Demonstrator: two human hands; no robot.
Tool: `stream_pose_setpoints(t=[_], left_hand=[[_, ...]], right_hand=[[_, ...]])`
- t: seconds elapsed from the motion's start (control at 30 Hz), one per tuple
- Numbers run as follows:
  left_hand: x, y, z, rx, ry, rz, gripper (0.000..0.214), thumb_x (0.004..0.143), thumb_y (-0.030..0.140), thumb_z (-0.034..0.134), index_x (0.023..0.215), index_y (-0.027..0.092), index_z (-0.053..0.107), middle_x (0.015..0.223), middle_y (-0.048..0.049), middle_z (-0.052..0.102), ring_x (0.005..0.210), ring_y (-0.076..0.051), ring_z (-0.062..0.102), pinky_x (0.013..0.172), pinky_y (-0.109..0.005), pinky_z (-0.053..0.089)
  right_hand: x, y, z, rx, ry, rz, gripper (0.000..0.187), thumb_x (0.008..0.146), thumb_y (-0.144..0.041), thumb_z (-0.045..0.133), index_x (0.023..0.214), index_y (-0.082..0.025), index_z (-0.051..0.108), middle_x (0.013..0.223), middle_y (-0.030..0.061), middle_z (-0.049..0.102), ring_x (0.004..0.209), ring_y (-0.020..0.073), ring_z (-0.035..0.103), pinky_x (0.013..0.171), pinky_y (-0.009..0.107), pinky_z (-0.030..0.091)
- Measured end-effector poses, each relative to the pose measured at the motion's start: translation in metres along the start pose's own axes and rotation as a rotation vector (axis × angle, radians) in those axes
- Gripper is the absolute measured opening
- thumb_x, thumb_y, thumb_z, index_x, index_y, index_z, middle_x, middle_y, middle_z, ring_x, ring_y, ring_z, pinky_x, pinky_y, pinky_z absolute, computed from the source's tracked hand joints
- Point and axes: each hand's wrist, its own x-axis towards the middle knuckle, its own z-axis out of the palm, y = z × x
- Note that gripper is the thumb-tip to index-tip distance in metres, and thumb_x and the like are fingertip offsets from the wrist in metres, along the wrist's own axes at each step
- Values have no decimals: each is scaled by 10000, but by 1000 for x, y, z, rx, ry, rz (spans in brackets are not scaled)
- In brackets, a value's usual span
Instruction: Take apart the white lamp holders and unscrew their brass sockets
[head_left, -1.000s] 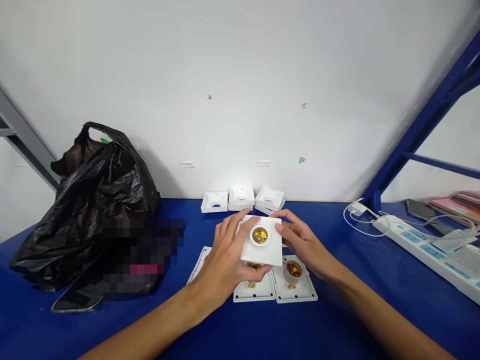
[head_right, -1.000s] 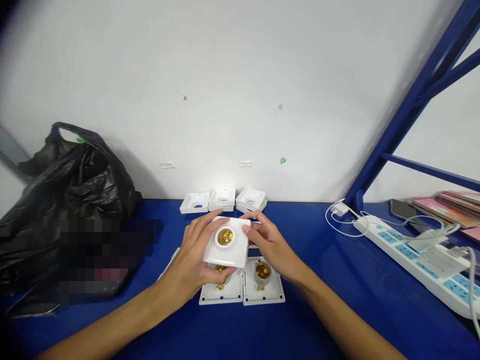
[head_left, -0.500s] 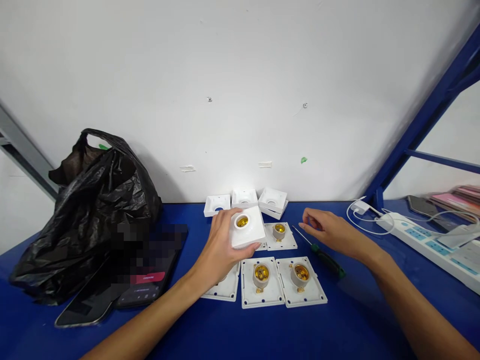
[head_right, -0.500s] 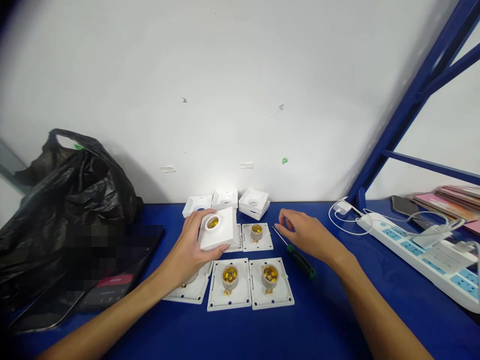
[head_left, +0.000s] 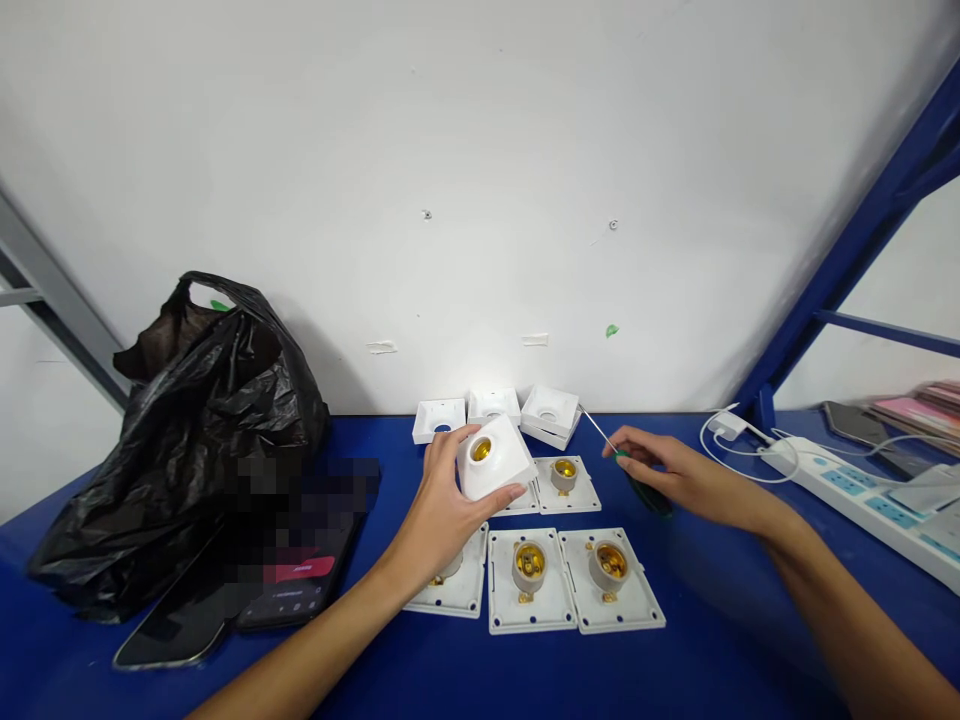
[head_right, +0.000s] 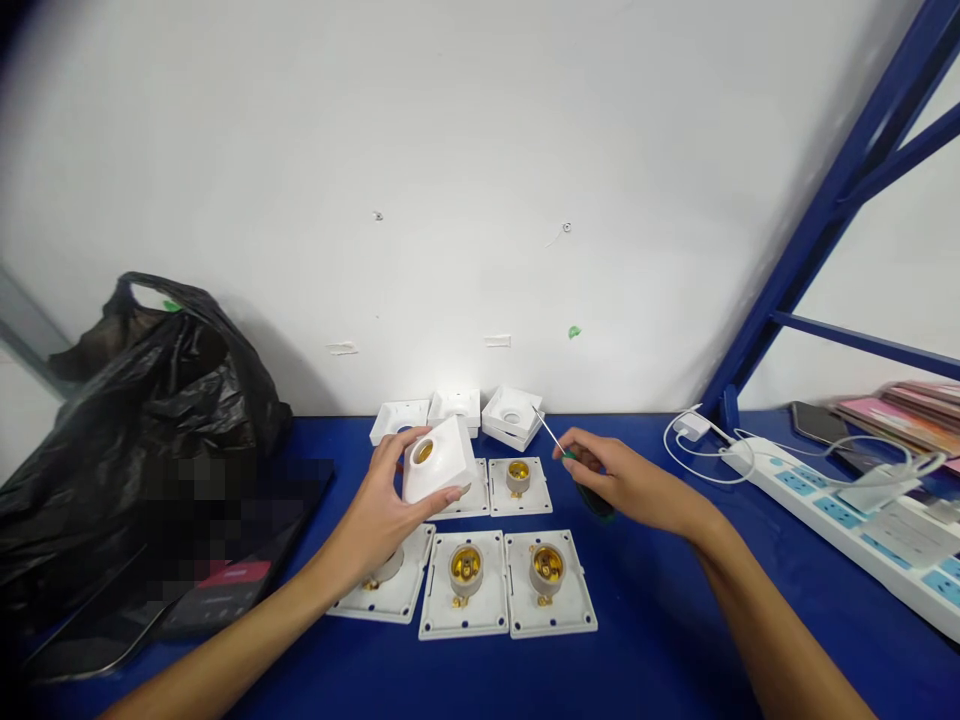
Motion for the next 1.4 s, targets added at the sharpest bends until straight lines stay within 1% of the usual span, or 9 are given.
stream_pose_setpoints(t=[0.17, 0.23, 0.37, 0.67, 0.87, 0.97, 1.1, 1.23, 1.4], left_hand=[[-2, 4, 0, 35, -28, 92, 598, 841, 387, 815, 1366, 305, 542, 1343, -72, 539, 1319, -318, 501, 1180, -580, 387], [-4, 8, 0, 38, -39, 126, 594, 856, 384, 816, 1376, 313, 538, 1345, -69, 542, 1313, -316, 505, 1171, -572, 399], [-7, 16, -2, 63, -67, 192, 591, 888, 412, 809, 1404, 334, 531, 1322, -56, 549, 1297, -312, 516, 1149, -544, 431], [-7, 14, -4, 77, -165, 291, 762, 870, 312, 843, 1516, 377, 444, 1422, -71, 520, 1362, -330, 497, 1186, -560, 432], [-6, 8, -7, 56, -236, 376, 838, 855, 305, 888, 1536, 407, 411, 1535, -66, 518, 1423, -337, 501, 1203, -582, 442], [-6, 7, -7, 57, -274, 416, 863, 917, 287, 827, 1601, 436, 324, 1656, -56, 416, 1524, -321, 430, 1256, -573, 402], [-11, 12, -3, 130, -172, 371, 709, 1024, 235, 645, 1621, 399, 301, 1691, -65, 369, 1550, -299, 412, 1260, -554, 407], [-21, 17, 4, 240, -167, 333, 1086, 851, 362, 859, 1681, 379, 160, 1650, -121, 427, 1427, -408, 505, 1170, -662, 461], [-23, 12, 8, 212, -98, 265, 1076, 802, 242, 786, 1674, 362, 166, 1554, -128, 499, 1357, -406, 540, 1116, -660, 492]], right_hand=[[10, -22, 46, 684, 53, -193, 335, 1079, -573, 452, 1165, -262, 543, 744, -62, 438, 560, 101, 389, 543, 273, 327], [14, -27, 67, 757, 38, -164, 339, 1046, -586, 555, 1180, -275, 531, 705, -86, 384, 520, 84, 325, 499, 256, 290], [18, -34, 90, 720, 86, -147, 439, 967, -614, 682, 1215, -297, 507, 840, -62, 534, 456, 39, 341, 420, 238, 278], [15, -42, 83, 862, 166, -124, 567, 893, -534, 771, 1315, -264, 504, 583, -132, 469, 372, 35, 251, 392, 225, 201], [12, -39, 79, 886, 13, -56, 767, 971, -597, 668, 1583, -252, 360, 430, -135, 429, 378, 74, 263, 402, 225, 186], [13, -40, 81, 877, 36, -42, 736, 962, -593, 689, 1546, -254, 397, 421, -133, 434, 359, 72, 270, 378, 219, 182], [15, -45, 84, 876, 118, -69, 642, 951, -598, 698, 1408, -254, 407, 384, -168, 390, 326, 57, 193, 355, 206, 146], [12, -48, 89, 812, 171, -102, 581, 900, -601, 757, 1243, -284, 411, 447, -176, 400, 328, 55, 231, 341, 207, 197], [7, -50, 89, 723, 66, -144, 460, 975, -595, 667, 1236, -282, 455, 513, -155, 430, 322, 49, 248, 318, 209, 220]])
